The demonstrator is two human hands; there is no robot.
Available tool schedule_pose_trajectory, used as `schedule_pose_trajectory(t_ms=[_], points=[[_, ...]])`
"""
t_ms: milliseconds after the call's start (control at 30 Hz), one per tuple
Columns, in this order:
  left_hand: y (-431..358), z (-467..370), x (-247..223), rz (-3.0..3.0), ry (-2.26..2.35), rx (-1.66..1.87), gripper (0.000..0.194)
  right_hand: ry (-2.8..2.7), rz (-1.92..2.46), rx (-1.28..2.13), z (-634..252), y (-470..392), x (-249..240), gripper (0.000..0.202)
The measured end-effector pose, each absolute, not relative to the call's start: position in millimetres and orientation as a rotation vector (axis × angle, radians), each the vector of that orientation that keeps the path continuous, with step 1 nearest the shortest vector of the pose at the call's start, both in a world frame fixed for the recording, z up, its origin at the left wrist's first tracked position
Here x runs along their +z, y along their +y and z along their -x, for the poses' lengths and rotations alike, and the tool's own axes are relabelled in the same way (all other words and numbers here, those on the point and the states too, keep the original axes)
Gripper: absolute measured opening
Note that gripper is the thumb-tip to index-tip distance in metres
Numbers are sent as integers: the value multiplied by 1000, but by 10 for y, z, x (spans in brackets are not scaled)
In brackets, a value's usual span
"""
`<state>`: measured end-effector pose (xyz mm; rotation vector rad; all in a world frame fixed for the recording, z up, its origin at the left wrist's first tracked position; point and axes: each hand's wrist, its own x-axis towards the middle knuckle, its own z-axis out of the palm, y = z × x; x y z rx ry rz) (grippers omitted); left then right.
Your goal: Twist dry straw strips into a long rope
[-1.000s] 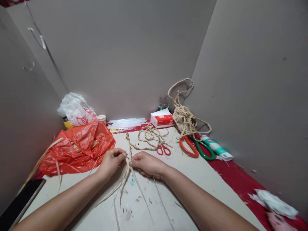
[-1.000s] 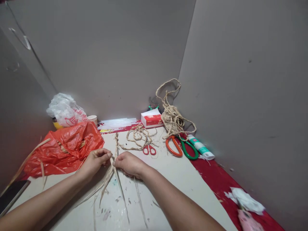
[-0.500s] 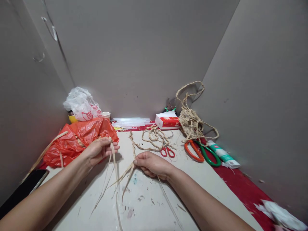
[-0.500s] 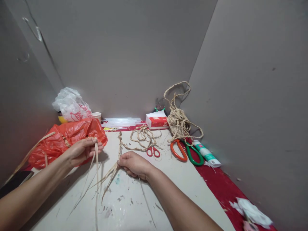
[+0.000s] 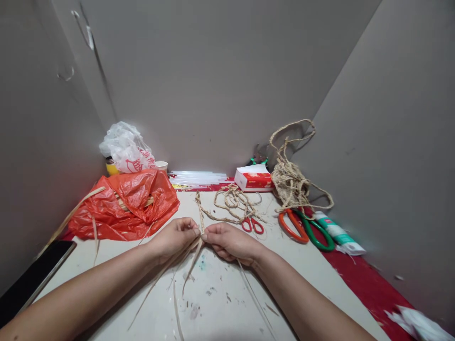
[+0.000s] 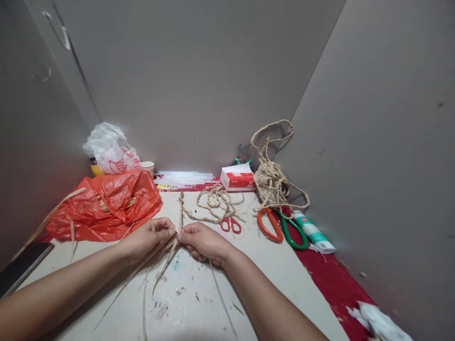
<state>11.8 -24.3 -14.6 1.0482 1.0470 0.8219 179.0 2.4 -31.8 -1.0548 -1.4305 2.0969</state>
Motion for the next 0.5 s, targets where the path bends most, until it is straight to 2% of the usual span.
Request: schedule_pose_trajectory(t_ms=[200,500], points=[[-199,-92,-255,-1249,1158,722,28,-1452,1044,2114,-1803,22,-298,25],[-106,-32,-288,-1344,1170,752,29,-1476,1051,2086,-1811,32,-326,23]])
